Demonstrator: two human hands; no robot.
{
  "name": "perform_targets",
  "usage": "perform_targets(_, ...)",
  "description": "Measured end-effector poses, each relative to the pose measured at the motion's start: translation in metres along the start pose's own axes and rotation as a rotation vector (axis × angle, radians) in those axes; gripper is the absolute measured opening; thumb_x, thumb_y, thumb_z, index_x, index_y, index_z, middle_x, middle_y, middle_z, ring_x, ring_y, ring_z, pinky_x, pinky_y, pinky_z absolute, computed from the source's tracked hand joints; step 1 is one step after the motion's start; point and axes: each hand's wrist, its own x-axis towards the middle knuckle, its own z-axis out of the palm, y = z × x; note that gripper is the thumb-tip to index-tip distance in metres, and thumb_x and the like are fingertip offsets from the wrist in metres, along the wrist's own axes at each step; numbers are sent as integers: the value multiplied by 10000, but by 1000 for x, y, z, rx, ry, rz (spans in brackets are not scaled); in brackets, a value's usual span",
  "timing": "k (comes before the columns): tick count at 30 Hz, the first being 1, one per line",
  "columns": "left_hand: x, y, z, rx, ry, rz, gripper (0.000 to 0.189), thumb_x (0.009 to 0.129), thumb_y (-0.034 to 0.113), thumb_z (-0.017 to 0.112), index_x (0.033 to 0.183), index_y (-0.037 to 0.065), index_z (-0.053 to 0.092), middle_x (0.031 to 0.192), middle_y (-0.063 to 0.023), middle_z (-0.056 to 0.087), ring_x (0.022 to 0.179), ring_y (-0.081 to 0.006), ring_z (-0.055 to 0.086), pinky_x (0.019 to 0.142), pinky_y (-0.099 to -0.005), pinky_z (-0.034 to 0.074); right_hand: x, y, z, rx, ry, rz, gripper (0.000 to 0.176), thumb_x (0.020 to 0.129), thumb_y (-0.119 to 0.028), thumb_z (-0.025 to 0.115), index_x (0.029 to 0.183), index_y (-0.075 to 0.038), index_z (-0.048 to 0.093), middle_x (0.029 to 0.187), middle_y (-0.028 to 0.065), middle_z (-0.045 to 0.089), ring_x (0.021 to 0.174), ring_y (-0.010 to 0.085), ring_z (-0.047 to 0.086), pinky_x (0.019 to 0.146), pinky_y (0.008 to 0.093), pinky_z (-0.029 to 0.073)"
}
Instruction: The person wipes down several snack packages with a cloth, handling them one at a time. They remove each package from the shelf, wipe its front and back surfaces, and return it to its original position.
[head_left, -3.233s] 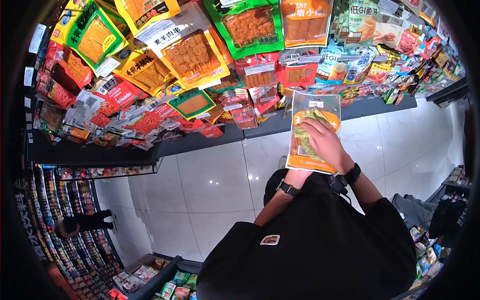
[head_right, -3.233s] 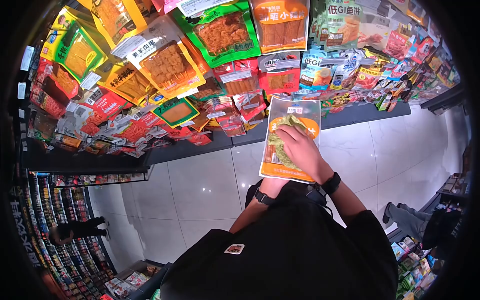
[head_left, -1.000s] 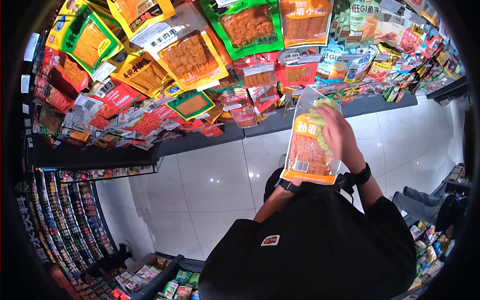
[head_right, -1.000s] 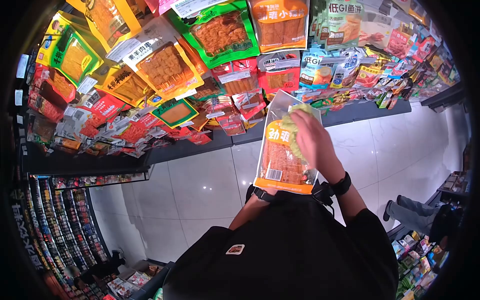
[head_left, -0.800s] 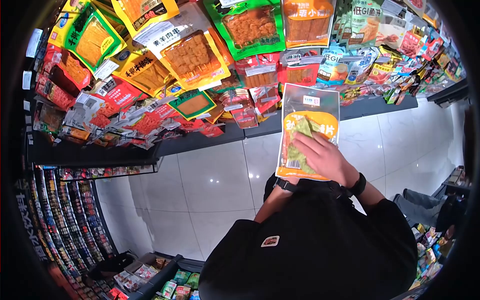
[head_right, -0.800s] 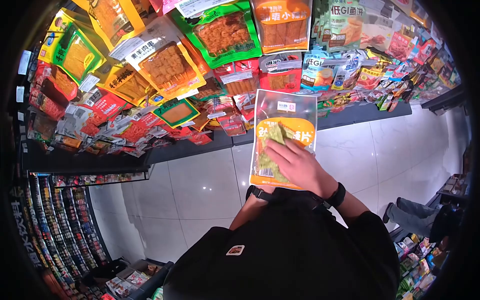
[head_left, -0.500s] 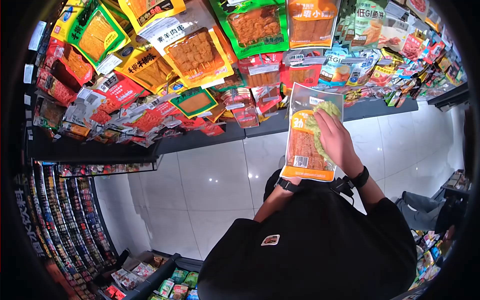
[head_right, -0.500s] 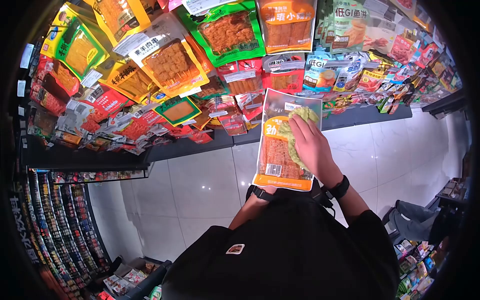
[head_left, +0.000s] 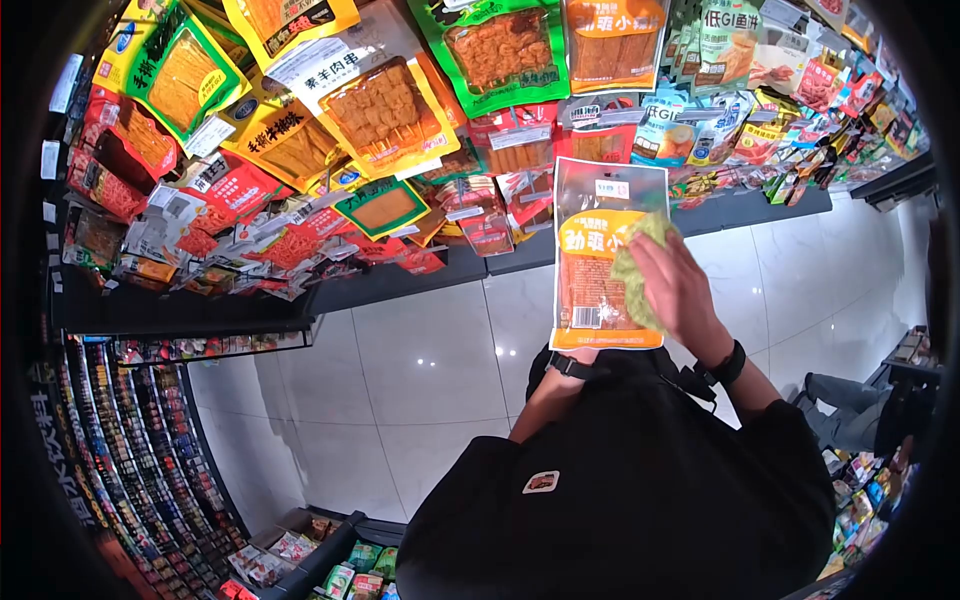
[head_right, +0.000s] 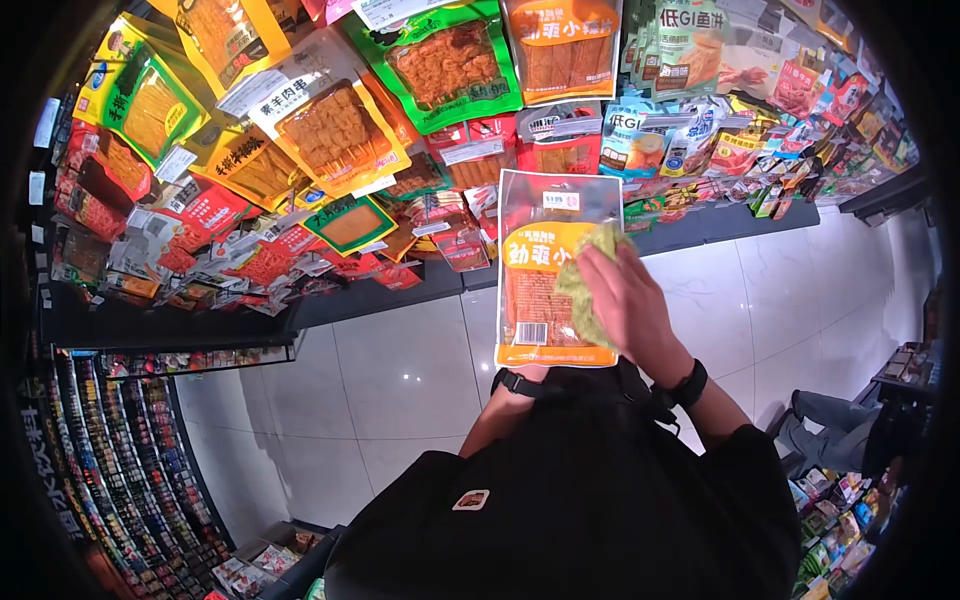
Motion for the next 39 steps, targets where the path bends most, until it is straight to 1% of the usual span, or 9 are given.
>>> perform_targets(5,0,-2,2,9,-4,-4,599,1085,526,406,1516,114,454,1453,-79,565,1282,-247,583,1136,-427,432,11,29,16,28,142,116,491,788,56,669,1272,4,600,1268,170,654,1131,398,642,971,452,533)
perform_targets(11,-3,-1,2,4,-8,3,596,1086,522,405,1516,112,454,1450,-79,567,1281,-246,583,1137,-425,431,16,39,22,276,15,381,453,835,34,647,1283,-14,598,1310,187,641,1110,402,650,915,454,547)
perform_targets(19,-3,2,-5,-6,-37,15,592,1088,516,403,1515,110,454,1446,-80,568,1280,-244,583,1138,-422,429,-21,-14,10,168,-52,108,546,760,56,672,1304,46,623,1405,194,584,1241,396,591,1091,487,474)
perform_targets(28,7,1,-3,83,-126,10,586,1090,509,401,1514,107,454,1441,-81,571,1279,-243,582,1140,-418,428,-39,-15,3,535,-138,111,549,767,61,614,1314,14,631,1352,186,627,1174,385,633,999,437,526)
perform_targets(31,18,-5,2,230,-176,56,585,1091,507,400,1514,106,454,1439,-82,571,1279,-242,582,1140,-417,427,-34,-1,6,725,-135,519,388,884,-113,671,1226,62,619,1143,202,680,1025,357,683,900,373,527)
perform_targets(32,19,-7,4,319,-129,60,584,1092,506,400,1513,106,454,1439,-82,572,1279,-242,582,1140,-417,427,-33,3,7,725,-131,516,388,884,-113,671,1226,62,619,1143,202,680,1025,357,683,900,373,527)
perform_targets(35,24,-26,30,718,-52,116,651,1106,471,354,1614,72,280,1611,-131,363,1490,-273,344,1232,-405,270,-31,12,17,979,-160,729,439,960,-319,707,1121,82,629,915,172,694,892,187,673,826,357,528)
perform_targets(37,29,-21,43,1098,-156,163,737,1108,505,302,1661,60,102,1728,-134,100,1601,-274,69,1276,-385,100,-27,22,15,912,-261,747,475,953,-353,710,1125,83,636,912,168,700,892,184,675,823,357,527)
perform_targets(39,30,-18,43,1251,-170,193,731,1109,509,285,1658,56,116,1728,-141,107,1601,-282,74,1276,-386,103,-21,26,14,807,-341,778,481,928,-359,702,1087,92,658,864,163,706,858,174,678,783,364,528)
